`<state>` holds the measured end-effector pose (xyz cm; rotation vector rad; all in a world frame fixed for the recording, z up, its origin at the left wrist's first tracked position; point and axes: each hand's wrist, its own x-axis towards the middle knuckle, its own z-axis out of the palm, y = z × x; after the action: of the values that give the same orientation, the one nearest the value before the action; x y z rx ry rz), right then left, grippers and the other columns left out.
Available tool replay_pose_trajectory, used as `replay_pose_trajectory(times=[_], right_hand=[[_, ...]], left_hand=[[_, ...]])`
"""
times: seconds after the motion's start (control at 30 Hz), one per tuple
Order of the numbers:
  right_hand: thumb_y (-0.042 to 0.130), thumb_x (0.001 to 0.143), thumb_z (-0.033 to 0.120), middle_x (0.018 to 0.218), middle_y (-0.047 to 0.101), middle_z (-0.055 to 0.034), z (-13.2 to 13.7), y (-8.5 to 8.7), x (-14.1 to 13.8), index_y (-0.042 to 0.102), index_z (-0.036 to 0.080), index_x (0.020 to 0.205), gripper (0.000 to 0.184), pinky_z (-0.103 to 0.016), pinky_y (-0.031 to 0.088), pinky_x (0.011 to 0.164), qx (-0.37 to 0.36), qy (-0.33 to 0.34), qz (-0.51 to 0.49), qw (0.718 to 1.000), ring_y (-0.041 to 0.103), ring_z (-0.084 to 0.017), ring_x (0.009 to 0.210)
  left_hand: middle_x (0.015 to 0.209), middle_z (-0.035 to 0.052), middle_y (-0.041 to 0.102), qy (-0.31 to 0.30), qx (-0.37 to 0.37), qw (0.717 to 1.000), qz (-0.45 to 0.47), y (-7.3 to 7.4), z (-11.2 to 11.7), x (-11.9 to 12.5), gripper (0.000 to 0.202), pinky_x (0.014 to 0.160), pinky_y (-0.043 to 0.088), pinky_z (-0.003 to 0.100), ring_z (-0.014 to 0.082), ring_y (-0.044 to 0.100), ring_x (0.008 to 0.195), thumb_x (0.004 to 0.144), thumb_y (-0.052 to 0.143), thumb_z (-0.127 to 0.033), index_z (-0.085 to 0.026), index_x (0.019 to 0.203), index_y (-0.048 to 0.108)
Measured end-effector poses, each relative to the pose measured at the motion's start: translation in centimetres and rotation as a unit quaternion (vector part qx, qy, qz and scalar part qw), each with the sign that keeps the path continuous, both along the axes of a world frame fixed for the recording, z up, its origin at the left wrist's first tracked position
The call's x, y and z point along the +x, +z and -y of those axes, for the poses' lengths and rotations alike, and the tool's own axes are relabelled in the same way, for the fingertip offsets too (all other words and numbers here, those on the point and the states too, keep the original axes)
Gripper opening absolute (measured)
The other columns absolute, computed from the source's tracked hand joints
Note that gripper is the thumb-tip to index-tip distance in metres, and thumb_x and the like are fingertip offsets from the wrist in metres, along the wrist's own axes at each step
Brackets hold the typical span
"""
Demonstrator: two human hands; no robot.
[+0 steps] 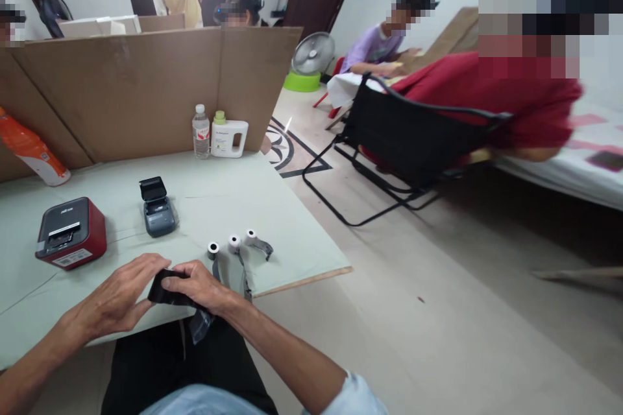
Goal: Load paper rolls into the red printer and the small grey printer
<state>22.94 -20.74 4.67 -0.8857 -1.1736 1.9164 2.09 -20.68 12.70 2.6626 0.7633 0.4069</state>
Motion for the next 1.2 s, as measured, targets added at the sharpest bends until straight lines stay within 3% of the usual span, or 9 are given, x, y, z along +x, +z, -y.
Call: replay_pose_trajectory(times=[0.13,0.3,0.5,0.67,0.77,0.87,1.0,1.1,1.2], right_hand=[[0.091,0.067,0.065,0.068,0.060,0.0028,-1.3,1.0,-0.4,0.073,0.012,0.082,0.058,-0.024,0.038,0.063,-0.023,0.012,-0.021,0.999,0.050,-0.009,0.063],[0.091,0.063,0.070,0.073,0.065,-0.0002,-1.6,1.0,-0.7,0.073,0.011,0.085,0.065,-0.023,0.042,0.063,-0.053,0.077,-0.106,0.990,0.055,-0.010,0.062],[0.093,0.064,0.063,0.076,0.068,-0.0001,-1.3,-0.2,-0.6,0.077,0.012,0.086,0.057,-0.026,0.046,0.071,-0.036,0.066,-0.044,0.996,0.058,-0.013,0.070],[0.093,0.064,0.060,0.078,0.069,0.0004,-2.1,-0.2,-1.1,0.078,0.014,0.077,0.050,-0.032,0.048,0.081,0.056,0.053,-0.003,0.997,0.058,-0.016,0.078],[0.092,0.065,0.061,0.076,0.068,0.0006,-2.3,-0.3,-1.3,0.077,0.014,0.077,0.051,-0.031,0.048,0.080,0.051,0.032,-0.008,0.998,0.057,-0.016,0.077],[0.092,0.065,0.062,0.075,0.067,0.0009,-2.0,-0.3,-1.0,0.077,0.013,0.084,0.055,-0.027,0.046,0.072,0.004,0.033,-0.032,0.999,0.057,-0.013,0.072],[0.091,0.065,0.067,0.072,0.066,-0.0001,-1.5,-0.5,-0.4,0.076,0.011,0.088,0.063,-0.023,0.042,0.063,-0.056,0.070,-0.063,0.994,0.056,-0.010,0.063],[0.093,0.064,0.065,0.074,0.067,0.0001,-1.4,-0.7,-0.5,0.076,0.011,0.087,0.060,-0.024,0.043,0.066,-0.056,0.060,-0.054,0.995,0.057,-0.011,0.066],[0.094,0.063,0.060,0.076,0.068,0.0006,-1.7,-0.7,-1.0,0.077,0.013,0.082,0.053,-0.027,0.046,0.074,-0.018,0.041,-0.030,0.999,0.058,-0.014,0.074]], left_hand=[[0.139,0.0151,0.063,0.039,-0.048,0.996,0.072,0.1,-1.3,-1.4,0.071,0.113,0.052,0.052,0.0312,0.060,0.133,0.077,0.061,-0.003,-0.021,0.144,0.047],[0.135,0.0137,0.068,0.079,-0.146,0.974,0.153,0.5,-1.5,-1.9,0.072,0.106,0.057,0.046,0.0298,0.068,0.121,0.076,0.075,-0.014,-0.022,0.143,0.050],[0.128,0.0150,0.067,-0.004,-0.026,1.000,0.009,1.1,-0.4,-0.7,0.068,0.105,0.056,0.050,0.0328,0.064,0.123,0.071,0.058,-0.002,-0.018,0.137,0.050],[0.115,0.0135,0.066,0.023,0.051,0.989,-0.138,0.8,0.5,0.5,0.069,0.103,0.055,0.051,0.0321,0.064,0.115,0.072,0.046,0.007,-0.017,0.136,0.049],[0.118,0.0135,0.065,0.030,0.041,0.991,-0.127,0.5,0.0,0.2,0.070,0.109,0.051,0.053,0.0317,0.062,0.121,0.072,0.048,0.009,-0.018,0.137,0.050],[0.131,0.0141,0.065,0.002,-0.039,0.999,-0.032,0.1,-1.1,-0.8,0.072,0.111,0.052,0.051,0.0311,0.061,0.127,0.075,0.058,0.000,-0.021,0.143,0.047],[0.141,0.0140,0.062,0.039,-0.109,0.991,0.072,-0.2,-1.9,-1.8,0.076,0.112,0.053,0.050,0.0310,0.062,0.129,0.076,0.067,-0.011,-0.023,0.147,0.045],[0.134,0.0149,0.065,0.002,-0.069,0.997,0.040,0.0,-1.6,-1.4,0.068,0.110,0.054,0.050,0.0312,0.062,0.128,0.077,0.062,-0.007,-0.020,0.143,0.047],[0.119,0.0136,0.068,-0.014,-0.010,0.998,-0.066,0.4,-0.7,-0.3,0.063,0.104,0.056,0.050,0.0312,0.065,0.119,0.076,0.054,0.002,-0.018,0.135,0.052]])
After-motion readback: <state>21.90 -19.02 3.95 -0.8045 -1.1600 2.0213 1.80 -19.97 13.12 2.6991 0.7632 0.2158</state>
